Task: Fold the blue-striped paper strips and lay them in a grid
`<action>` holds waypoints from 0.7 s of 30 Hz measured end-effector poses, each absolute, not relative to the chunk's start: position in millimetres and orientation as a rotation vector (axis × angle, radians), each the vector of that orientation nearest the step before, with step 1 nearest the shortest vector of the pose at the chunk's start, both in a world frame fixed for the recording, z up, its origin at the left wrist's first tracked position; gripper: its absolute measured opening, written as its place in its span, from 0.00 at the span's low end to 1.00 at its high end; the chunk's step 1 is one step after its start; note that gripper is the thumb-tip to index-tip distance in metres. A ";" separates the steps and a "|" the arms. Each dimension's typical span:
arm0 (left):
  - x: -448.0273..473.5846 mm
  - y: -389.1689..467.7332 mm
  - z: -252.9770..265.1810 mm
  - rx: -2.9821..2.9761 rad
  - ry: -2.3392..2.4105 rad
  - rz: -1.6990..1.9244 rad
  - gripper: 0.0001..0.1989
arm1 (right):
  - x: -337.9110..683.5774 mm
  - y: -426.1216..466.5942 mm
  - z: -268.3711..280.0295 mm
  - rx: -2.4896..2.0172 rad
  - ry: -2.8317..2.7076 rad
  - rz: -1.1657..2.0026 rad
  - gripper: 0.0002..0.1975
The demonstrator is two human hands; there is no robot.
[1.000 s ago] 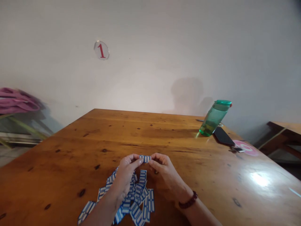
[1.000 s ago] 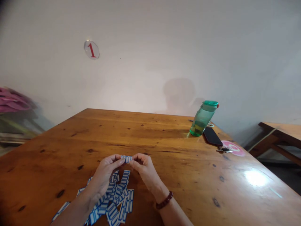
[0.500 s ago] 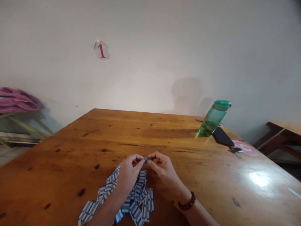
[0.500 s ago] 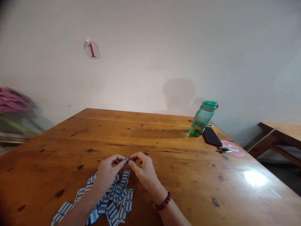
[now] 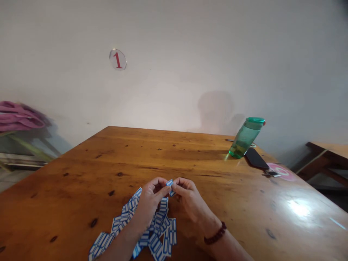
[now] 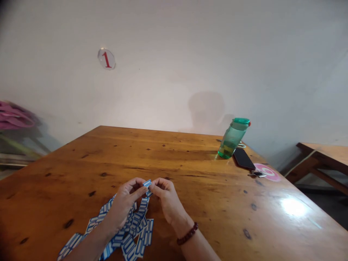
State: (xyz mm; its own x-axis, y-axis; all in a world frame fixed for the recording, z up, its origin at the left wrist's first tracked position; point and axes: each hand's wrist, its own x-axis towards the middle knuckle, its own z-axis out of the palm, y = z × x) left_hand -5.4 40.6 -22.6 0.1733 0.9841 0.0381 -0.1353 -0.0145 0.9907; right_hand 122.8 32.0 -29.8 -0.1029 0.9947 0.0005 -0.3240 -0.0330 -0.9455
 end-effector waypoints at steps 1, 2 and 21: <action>-5.7 40.0 -20.7 1.165 0.940 1.139 0.07 | 123.6 31.7 -29.7 -0.874 -0.986 1.494 0.10; -6.3 39.4 -19.1 1.132 0.914 1.117 0.07 | 124.4 31.5 -29.8 -0.830 -0.959 1.544 0.09; -9.3 47.1 -50.9 1.924 1.552 1.175 0.16 | 139.3 44.1 -46.2 -1.480 -1.889 0.192 0.07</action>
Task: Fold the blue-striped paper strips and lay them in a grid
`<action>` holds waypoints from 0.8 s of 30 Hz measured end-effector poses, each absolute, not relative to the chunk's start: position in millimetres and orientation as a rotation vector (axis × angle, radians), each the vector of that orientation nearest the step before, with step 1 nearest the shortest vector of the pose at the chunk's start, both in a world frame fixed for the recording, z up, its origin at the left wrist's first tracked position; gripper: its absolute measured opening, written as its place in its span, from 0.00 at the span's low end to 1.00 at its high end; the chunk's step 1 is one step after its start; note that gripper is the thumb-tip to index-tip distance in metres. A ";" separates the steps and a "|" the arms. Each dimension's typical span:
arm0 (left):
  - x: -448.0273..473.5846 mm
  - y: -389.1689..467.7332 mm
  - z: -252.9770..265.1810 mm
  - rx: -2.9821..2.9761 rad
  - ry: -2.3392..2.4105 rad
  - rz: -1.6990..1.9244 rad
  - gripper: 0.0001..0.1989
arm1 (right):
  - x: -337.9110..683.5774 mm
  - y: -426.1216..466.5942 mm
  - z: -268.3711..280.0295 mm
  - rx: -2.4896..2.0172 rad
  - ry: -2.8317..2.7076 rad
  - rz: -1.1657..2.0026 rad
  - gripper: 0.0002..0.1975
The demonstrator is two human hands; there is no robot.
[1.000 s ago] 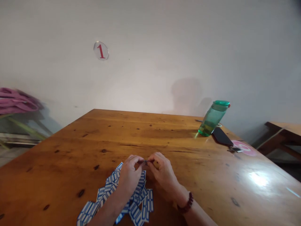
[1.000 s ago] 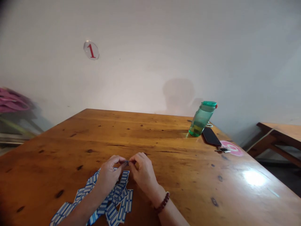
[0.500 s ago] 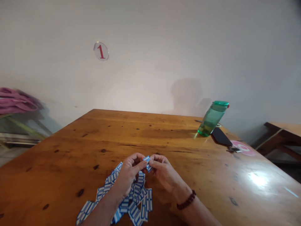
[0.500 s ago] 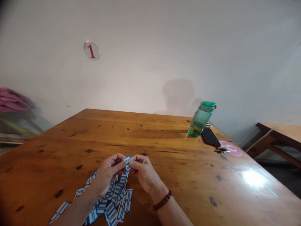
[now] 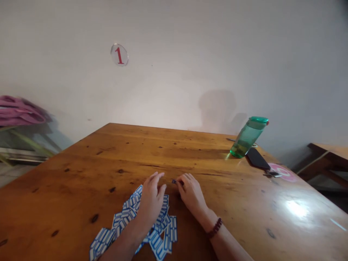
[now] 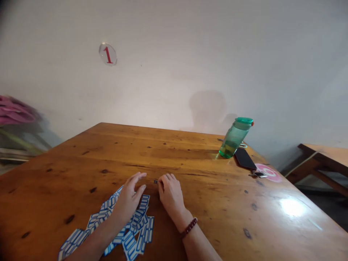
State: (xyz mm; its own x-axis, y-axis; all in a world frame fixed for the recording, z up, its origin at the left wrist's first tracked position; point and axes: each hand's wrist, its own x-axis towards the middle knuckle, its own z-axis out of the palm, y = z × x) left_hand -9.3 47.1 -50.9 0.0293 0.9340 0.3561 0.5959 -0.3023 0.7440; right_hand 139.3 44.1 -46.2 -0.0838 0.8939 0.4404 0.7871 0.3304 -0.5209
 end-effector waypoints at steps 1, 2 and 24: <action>-9.0 46.3 -53.6 1.981 1.581 1.123 0.17 | 140.3 44.6 -47.9 -1.503 -1.942 0.159 0.07; -8.2 45.0 -55.9 2.036 1.598 1.060 0.18 | 140.7 44.9 -49.3 -1.527 -1.979 0.142 0.07; 3.9 33.0 -60.6 2.311 1.527 0.503 0.31 | 138.7 46.6 -51.7 -1.694 -2.157 0.082 0.07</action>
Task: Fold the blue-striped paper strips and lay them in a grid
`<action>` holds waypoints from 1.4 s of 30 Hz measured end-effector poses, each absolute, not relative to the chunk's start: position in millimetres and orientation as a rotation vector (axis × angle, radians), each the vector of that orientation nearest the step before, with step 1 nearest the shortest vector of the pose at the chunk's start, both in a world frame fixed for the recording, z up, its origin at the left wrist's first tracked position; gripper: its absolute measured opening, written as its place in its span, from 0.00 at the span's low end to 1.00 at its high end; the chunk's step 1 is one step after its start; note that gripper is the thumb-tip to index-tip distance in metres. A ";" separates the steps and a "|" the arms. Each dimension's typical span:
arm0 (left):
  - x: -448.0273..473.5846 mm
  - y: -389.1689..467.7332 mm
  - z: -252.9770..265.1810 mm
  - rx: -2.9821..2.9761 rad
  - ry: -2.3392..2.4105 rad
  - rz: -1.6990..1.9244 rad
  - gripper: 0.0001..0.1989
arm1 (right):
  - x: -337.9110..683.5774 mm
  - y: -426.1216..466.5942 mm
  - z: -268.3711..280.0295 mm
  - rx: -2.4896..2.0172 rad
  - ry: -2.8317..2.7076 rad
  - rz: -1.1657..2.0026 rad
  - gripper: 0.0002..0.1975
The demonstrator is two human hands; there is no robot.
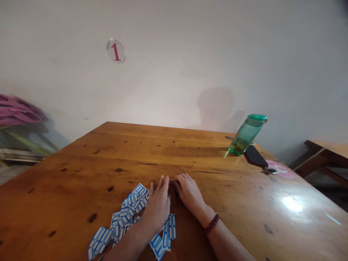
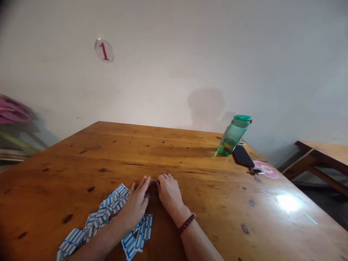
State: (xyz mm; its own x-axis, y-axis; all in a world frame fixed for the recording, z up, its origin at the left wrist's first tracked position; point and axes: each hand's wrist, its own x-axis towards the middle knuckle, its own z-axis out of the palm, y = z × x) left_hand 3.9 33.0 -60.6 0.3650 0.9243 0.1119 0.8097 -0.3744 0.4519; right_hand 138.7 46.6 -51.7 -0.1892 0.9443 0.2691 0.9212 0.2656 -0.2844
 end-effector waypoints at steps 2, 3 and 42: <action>2.0 32.0 -59.6 2.422 1.579 0.469 0.34 | 138.7 46.7 -51.5 -1.704 -2.155 0.078 0.07; 1.0 31.6 -59.7 2.487 1.603 0.458 0.35 | 138.8 46.9 -51.5 -1.705 -2.155 0.077 0.07; -4.2 44.7 -33.2 1.332 1.137 1.174 0.05 | 114.9 36.1 -40.6 -1.124 -1.150 1.112 0.09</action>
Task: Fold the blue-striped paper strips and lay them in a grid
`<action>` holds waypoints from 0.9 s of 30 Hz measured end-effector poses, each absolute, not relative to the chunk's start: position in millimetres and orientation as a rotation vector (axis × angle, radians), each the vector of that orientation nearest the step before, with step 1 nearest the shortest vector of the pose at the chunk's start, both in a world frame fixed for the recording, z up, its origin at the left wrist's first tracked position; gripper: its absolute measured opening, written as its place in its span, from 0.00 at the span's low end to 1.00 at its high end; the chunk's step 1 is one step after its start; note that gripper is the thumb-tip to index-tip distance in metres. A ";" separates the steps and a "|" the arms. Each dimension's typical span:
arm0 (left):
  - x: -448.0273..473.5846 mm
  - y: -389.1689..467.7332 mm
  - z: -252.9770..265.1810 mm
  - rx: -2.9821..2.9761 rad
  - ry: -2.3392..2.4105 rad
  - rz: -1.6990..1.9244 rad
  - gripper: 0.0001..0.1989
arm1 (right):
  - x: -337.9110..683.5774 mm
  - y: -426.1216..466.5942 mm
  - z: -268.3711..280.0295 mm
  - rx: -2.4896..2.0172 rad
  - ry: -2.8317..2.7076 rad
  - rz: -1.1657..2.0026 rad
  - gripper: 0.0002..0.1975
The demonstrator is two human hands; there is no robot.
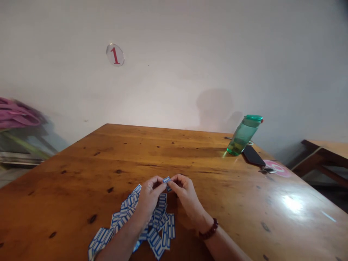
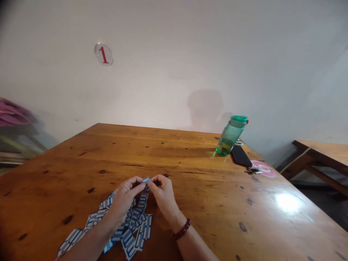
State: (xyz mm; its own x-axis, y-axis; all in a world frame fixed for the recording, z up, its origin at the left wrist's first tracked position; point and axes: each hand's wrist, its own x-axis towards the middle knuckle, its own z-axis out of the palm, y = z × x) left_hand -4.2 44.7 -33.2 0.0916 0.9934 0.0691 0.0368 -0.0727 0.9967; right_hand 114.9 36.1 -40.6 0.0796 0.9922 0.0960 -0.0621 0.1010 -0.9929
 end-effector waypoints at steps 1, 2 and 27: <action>-5.1 45.7 -32.7 1.353 1.145 1.169 0.05 | 116.2 36.5 -40.6 -1.142 -1.194 1.080 0.09; -5.9 46.7 -32.2 1.377 1.154 1.158 0.05 | 117.4 36.8 -40.6 -1.160 -1.239 1.045 0.08; -25.3 62.3 -35.6 1.556 1.286 1.408 0.08 | 179.4 76.6 -42.7 -1.659 -1.054 1.015 0.09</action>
State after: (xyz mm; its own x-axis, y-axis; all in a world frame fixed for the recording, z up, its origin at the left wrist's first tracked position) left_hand -25.3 62.3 -35.6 -0.0669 0.9471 0.3139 0.2267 -0.2920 0.9292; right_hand 179.4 76.6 -42.7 0.3008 0.9388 -0.1678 0.2036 -0.2351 -0.9504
